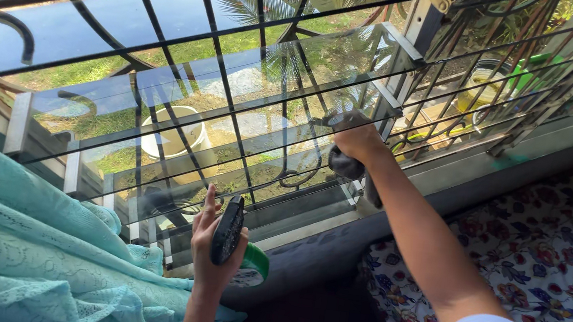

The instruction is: The person cleans a window with a metal security grille by spraying a cleaning solution and wiping the glass with a cloth. The person repeatedly sprays and wipes different sections of the window throughout the episode.

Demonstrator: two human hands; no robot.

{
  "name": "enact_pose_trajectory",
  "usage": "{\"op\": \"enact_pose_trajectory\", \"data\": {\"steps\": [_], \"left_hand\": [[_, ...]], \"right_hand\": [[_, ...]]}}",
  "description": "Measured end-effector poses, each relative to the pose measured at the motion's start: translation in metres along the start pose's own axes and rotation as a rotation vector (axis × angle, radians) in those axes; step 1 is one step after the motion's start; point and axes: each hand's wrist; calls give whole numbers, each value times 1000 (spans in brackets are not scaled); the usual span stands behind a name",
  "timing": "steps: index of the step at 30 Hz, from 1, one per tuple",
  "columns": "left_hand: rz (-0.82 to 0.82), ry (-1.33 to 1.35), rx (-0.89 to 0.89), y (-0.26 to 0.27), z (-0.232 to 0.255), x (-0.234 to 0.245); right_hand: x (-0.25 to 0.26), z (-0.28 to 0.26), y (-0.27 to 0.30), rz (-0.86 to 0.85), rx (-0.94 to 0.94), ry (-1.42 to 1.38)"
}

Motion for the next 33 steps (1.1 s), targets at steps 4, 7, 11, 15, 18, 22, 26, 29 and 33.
{"op": "enact_pose_trajectory", "data": {"steps": [4, 7, 11, 15, 18, 22, 26, 29, 33], "left_hand": [[-21, -11, 31, 2, -3, 0], [-6, -4, 45, -2, -4, 0], [41, 44, 91, -4, -4, 0], [48, 89, 88, -4, -6, 0], [51, 111, 143, -3, -6, -1], [43, 111, 97, -3, -7, 3], [37, 147, 49, -4, -10, 17], [49, 187, 142, -2, -9, 28], [65, 141, 198, 6, -7, 47]], "right_hand": [[31, -17, 10, -88, -217, -278], [76, -27, 56, 55, -308, -574], [88, -27, 68, 145, -256, -706], [25, -8, 25, -66, -290, -453], [-24, 20, -13, 43, 100, -105], [-22, 22, -5, 145, 191, -35], [24, -41, 15, 15, -295, -164], [60, -101, 20, 71, -354, -347], [102, -162, 17, -46, -315, -427]]}}
Point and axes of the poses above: each hand's wrist, its own y-axis away from the middle knuckle, its own x-axis out of the back of the hand, z = x × y, and after that the axes turned 12 degrees about -x, right-handed
